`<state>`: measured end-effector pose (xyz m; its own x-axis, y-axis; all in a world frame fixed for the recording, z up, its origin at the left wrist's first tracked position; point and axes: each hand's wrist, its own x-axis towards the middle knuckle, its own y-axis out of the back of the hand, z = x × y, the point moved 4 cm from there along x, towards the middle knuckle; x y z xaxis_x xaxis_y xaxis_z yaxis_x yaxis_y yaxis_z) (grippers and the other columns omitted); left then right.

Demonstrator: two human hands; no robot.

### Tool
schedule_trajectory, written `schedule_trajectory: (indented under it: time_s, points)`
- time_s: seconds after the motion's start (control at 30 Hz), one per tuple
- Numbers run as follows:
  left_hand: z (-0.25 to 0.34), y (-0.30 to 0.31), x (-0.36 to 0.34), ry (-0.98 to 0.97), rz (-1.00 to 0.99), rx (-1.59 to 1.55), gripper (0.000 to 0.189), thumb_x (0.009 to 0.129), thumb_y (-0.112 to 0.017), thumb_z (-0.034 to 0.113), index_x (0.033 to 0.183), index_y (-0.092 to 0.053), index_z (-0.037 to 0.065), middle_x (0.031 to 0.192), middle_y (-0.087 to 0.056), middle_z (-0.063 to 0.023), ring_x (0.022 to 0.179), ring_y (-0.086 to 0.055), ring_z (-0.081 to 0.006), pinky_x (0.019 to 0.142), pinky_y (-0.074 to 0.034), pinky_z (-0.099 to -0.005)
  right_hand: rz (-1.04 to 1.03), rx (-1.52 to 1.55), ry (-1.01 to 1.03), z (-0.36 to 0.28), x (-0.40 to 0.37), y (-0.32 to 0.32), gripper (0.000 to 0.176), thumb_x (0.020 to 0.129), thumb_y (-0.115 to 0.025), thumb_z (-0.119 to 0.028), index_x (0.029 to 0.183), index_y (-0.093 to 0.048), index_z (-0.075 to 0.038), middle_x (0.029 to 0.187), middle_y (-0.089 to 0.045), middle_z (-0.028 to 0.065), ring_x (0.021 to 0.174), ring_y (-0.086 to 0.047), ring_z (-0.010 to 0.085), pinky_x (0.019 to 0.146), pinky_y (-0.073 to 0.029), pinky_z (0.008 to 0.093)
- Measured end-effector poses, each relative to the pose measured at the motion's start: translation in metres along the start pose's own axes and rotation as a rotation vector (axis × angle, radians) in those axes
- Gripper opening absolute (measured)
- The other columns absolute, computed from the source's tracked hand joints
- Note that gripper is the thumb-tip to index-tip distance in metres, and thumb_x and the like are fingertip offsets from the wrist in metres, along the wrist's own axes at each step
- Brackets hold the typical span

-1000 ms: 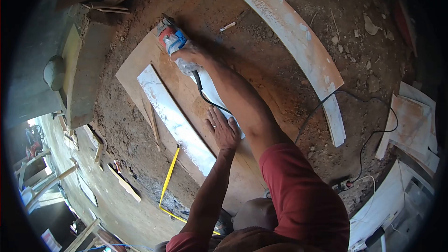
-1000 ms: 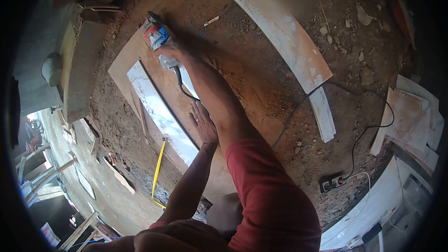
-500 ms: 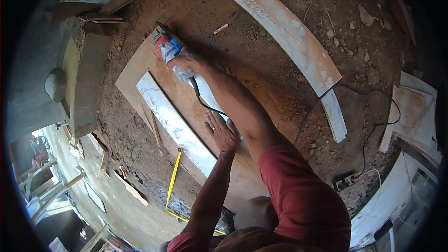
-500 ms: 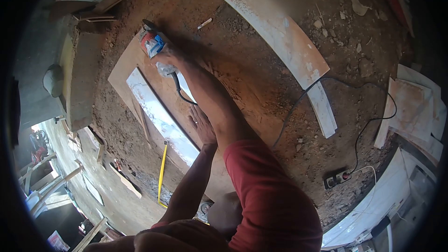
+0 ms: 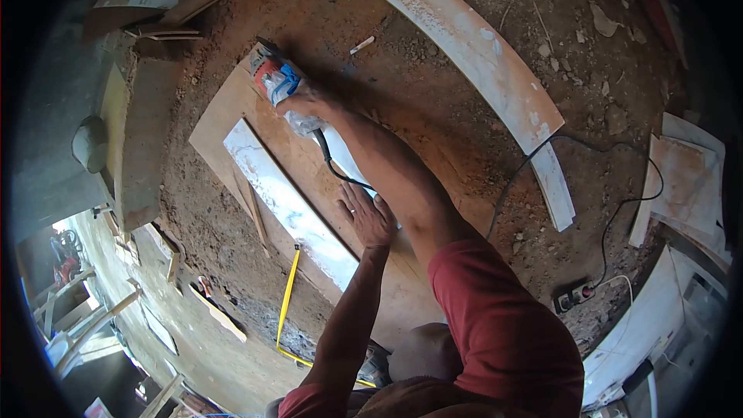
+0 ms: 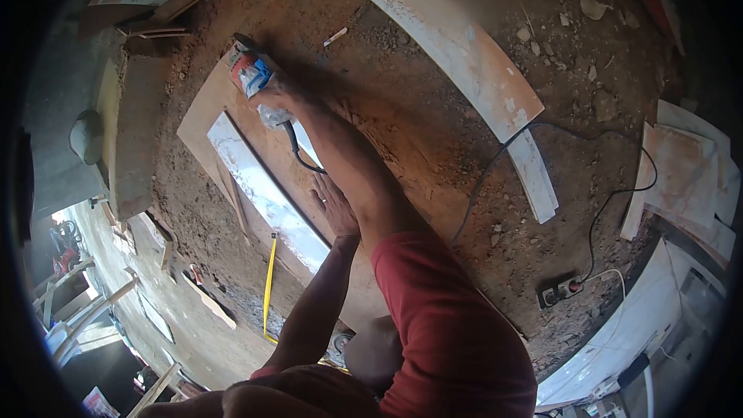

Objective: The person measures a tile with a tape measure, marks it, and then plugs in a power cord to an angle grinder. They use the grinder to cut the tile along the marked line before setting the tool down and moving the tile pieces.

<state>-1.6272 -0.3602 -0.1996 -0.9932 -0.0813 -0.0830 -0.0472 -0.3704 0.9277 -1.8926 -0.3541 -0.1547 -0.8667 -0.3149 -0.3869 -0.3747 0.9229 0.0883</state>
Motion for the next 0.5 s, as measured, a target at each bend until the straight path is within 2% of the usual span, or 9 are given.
schedule_trajectory:
  time_s: [0.33, 0.4, 0.5]
  points:
    - [0.0001, 0.0014, -0.0006, -0.009, 0.025, -0.035, 0.07, 0.094, -0.022, 0.045, 0.139, -0.017, -0.009, 0.146, -0.018, -0.0258, 0.138, -0.013, -0.0362, 0.11, -0.003, -0.0494, -0.014, -0.026, -0.043, 0.0005, -0.0087, 0.0022, 0.072, 0.057, -0.075, -0.033, 0.118, -0.053, -0.002, 0.111, -0.059, 0.0175, 0.099, -0.058, 0.0259, 0.085, -0.045, 0.0321]
    - [0.0016, 0.0025, -0.0006, -0.003, -0.002, -0.013, 0.064, 0.092, -0.028, 0.036, 0.14, -0.016, -0.005, 0.148, -0.014, -0.0232, 0.139, -0.007, -0.0348, 0.11, -0.004, -0.0499, -0.023, -0.017, -0.047, 0.002, -0.0103, 0.0019, 0.071, 0.057, -0.075, -0.033, 0.118, -0.053, -0.002, 0.111, -0.059, 0.0176, 0.099, -0.058, 0.0259, 0.085, -0.045, 0.0322]
    - [0.0023, 0.0027, 0.0, -0.005, 0.011, -0.017, 0.065, 0.092, -0.029, 0.036, 0.14, -0.015, -0.005, 0.148, -0.014, -0.0232, 0.139, -0.007, -0.0347, 0.11, -0.004, -0.05, 0.036, 0.001, 0.0, -0.001, -0.0153, 0.0021, 0.071, 0.057, -0.075, -0.033, 0.117, -0.054, -0.001, 0.111, -0.06, 0.0178, 0.099, -0.058, 0.0257, 0.084, -0.046, 0.0323]
